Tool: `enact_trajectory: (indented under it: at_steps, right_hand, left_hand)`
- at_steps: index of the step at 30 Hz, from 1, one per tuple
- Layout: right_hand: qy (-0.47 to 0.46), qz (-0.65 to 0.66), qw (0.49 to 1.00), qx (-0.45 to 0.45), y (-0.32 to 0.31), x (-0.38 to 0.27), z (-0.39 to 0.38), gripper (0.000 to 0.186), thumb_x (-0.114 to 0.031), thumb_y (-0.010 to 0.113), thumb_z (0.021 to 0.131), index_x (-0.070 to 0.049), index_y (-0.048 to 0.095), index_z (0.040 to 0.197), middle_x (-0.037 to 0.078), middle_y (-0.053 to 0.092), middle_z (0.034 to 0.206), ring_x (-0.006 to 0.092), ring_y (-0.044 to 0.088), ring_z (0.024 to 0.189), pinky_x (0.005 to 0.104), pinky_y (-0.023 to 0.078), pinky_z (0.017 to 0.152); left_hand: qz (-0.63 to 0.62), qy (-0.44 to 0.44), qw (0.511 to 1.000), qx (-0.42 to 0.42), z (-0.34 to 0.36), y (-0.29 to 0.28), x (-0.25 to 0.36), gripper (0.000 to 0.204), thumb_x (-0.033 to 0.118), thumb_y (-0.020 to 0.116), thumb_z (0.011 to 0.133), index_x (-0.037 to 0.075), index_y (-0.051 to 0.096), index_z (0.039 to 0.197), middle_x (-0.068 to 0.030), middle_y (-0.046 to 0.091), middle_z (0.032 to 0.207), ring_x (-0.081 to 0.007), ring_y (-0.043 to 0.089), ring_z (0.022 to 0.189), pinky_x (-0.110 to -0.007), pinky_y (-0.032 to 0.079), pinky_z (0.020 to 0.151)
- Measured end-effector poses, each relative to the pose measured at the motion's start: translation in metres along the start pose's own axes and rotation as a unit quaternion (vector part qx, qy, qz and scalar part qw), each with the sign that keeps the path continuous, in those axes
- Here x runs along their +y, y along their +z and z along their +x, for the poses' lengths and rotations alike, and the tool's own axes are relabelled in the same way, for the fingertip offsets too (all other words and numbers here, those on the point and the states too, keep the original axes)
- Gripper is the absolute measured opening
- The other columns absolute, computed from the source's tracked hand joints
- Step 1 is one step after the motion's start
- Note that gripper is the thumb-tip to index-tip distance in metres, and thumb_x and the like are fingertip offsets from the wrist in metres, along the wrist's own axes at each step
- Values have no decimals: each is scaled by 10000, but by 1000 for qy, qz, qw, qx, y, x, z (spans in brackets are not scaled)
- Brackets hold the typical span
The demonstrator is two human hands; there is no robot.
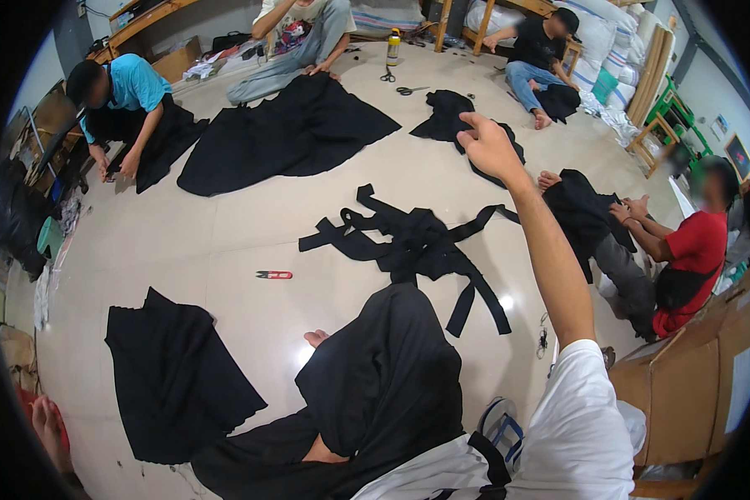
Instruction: The person sits on the floor and uses a red utility knife to cut strips from a large piece of black fabric. They repeatedly align the fabric, cut a strip, and set it aside. Other people are also working on similar fabric pieces in the background.
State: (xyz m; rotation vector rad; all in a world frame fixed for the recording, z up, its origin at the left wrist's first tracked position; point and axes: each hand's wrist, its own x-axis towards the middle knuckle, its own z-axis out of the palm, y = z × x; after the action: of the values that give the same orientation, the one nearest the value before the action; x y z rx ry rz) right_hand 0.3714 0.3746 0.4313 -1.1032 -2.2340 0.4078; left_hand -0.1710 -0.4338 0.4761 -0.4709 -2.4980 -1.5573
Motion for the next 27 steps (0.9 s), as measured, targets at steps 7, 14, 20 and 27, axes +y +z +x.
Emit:
enact_trajectory:
  at_steps: [7,14,20,27]
  right_hand:
    - [-77,131,987,-42,3,-53,-4,483,-207,679,976,-5,580,1403,190,689,1280,259,678,1138,374,518,994]
    - [-202,457,837,-224,80,-170,-108,1023,-399,888,805,-48,332,1588,144,427,1589,265,479,1406,436,389,1145]
    - [-90,681,580,-439,139,-222,-160,577,-260,790,928,-26,529,1386,67,623,1161,117,629,894,273,513,730]
    - [123,586,649,-470,151,-230,-162,290,-276,579,1070,-32,646,929,-76,394,605,34,309,481,230,206,439]
  left_hand:
    - [32,73,959,-271,-97,150,141,109,131,628,1031,30,621,1071,-34,605,872,-95,564,735,-257,484,673]
    - [-130,15,866,-483,-178,314,241,119,62,663,992,-51,648,1028,-165,737,932,-174,710,799,-303,592,740]
    - [-201,15,825,-529,-184,352,269,232,189,630,1040,-37,619,1091,-177,706,1119,-212,711,993,-338,602,844]
    - [-200,-104,862,-453,-129,304,195,285,245,625,1048,1,641,1195,-104,719,1145,-171,709,981,-288,581,832]
